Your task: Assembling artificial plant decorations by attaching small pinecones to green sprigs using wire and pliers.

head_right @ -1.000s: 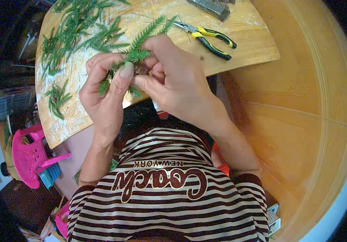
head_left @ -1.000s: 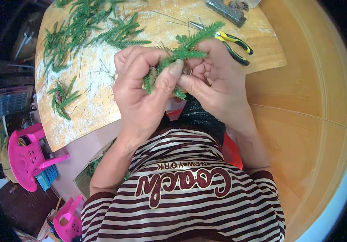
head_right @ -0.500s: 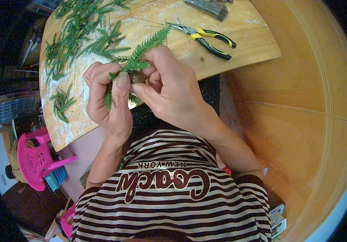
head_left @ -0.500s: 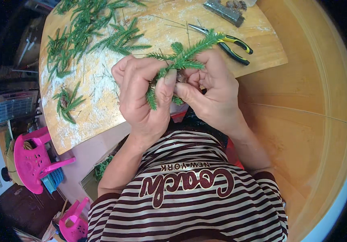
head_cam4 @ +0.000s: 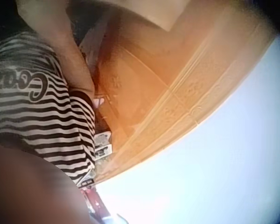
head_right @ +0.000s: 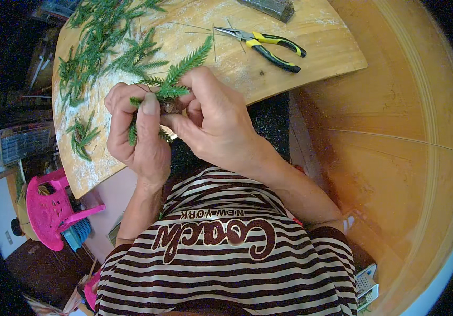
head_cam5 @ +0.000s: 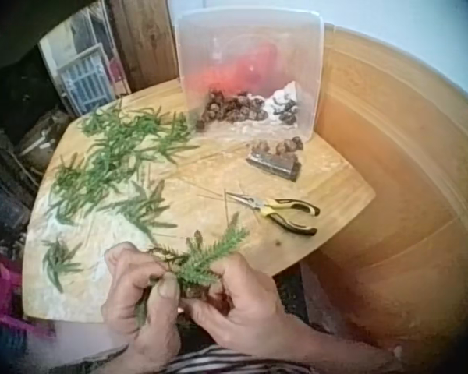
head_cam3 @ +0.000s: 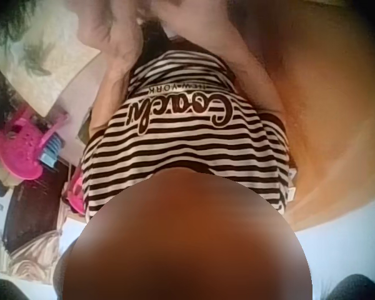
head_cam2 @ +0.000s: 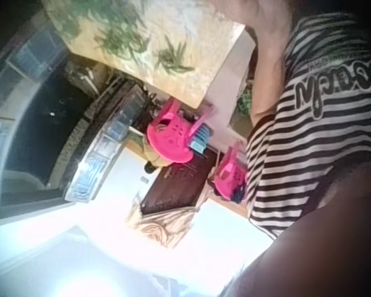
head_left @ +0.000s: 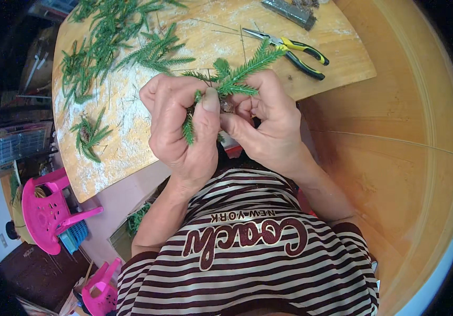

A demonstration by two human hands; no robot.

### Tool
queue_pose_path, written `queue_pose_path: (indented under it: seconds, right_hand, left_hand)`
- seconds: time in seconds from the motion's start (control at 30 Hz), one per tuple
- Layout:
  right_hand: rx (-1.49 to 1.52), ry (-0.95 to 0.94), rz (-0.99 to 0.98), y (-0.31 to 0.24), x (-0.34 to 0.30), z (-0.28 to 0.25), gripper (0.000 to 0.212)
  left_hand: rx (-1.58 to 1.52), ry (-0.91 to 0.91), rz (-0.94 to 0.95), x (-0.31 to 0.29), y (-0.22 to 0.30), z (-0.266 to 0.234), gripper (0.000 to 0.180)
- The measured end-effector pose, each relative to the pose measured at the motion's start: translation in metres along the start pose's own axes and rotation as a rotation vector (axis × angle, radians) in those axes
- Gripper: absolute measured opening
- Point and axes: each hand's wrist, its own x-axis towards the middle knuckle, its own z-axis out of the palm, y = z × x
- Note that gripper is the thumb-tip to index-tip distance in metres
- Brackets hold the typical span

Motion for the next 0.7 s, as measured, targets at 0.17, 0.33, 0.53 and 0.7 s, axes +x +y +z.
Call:
queue_pose_path:
  seconds: [0.17,0.33,0.53,0.7]
  right_hand:
    - [0.007,0.132,-0.036,0.002,-0.005,-0.001,0.040]
    - [-0.275,0.485,-0.289,-0.014,0.007,-0.045,0.020]
    - [-0.540,0.004,-0.386,-0.052,0.039,-0.047,0.009]
    - [-0.448,-0.222,-0.230,-0.047,0.049,-0.045,0.006]
  left_hand:
    - [0.007,-0.103,-0.061,0.003,0.002,-0.005,0.006]
    - [0.030,-0.182,-0.046,0.007,0.001,-0.016,0.007]
    - [-0.033,-0.234,0.010,0.015,-0.003,-0.014,0.009]
    - [-0.100,-0.294,0.012,0.024,-0.005,-0.018,0.009]
